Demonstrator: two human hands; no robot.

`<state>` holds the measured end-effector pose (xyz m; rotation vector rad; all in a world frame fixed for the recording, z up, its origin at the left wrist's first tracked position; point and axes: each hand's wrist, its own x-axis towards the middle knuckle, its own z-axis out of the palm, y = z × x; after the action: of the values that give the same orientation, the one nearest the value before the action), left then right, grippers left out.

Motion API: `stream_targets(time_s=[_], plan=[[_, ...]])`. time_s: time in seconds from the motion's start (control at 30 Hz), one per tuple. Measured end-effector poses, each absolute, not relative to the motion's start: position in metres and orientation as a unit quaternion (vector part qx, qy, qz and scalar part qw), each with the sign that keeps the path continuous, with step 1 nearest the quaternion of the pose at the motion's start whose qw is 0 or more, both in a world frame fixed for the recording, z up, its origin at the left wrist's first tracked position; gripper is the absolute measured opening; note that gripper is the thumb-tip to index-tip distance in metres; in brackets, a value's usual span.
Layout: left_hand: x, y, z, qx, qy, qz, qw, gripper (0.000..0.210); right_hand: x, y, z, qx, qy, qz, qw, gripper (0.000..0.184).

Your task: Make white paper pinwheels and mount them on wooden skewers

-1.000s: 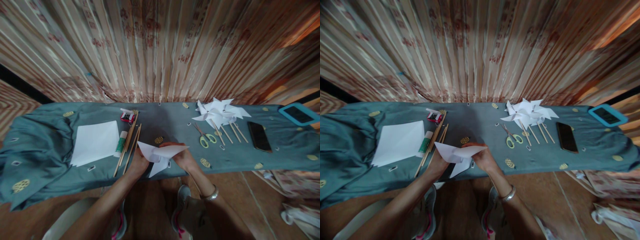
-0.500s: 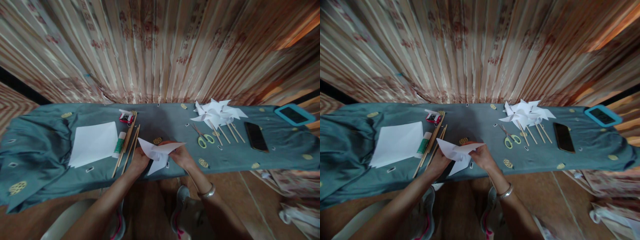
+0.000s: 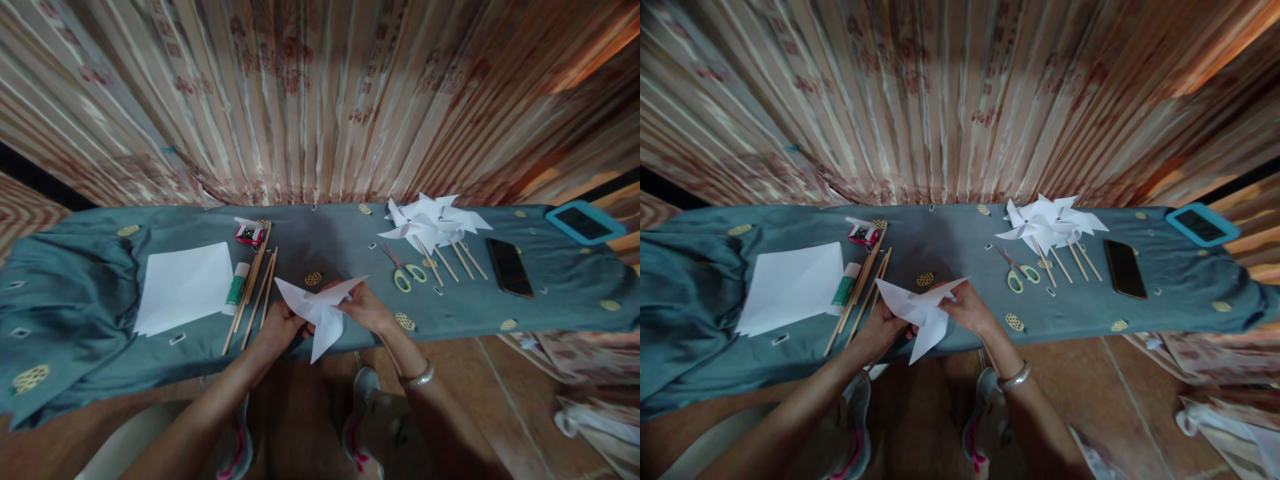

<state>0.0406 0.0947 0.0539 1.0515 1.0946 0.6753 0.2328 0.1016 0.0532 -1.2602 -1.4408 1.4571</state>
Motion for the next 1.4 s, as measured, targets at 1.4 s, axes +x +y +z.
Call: stream_targets(time_s=[1.4], plan=[[0.03, 0.019, 0.051, 0.17, 0.431, 0.35, 0.814, 0.031, 0.205, 0.123, 0.083, -0.429, -0.824, 0.368, 0.041, 0.01]])
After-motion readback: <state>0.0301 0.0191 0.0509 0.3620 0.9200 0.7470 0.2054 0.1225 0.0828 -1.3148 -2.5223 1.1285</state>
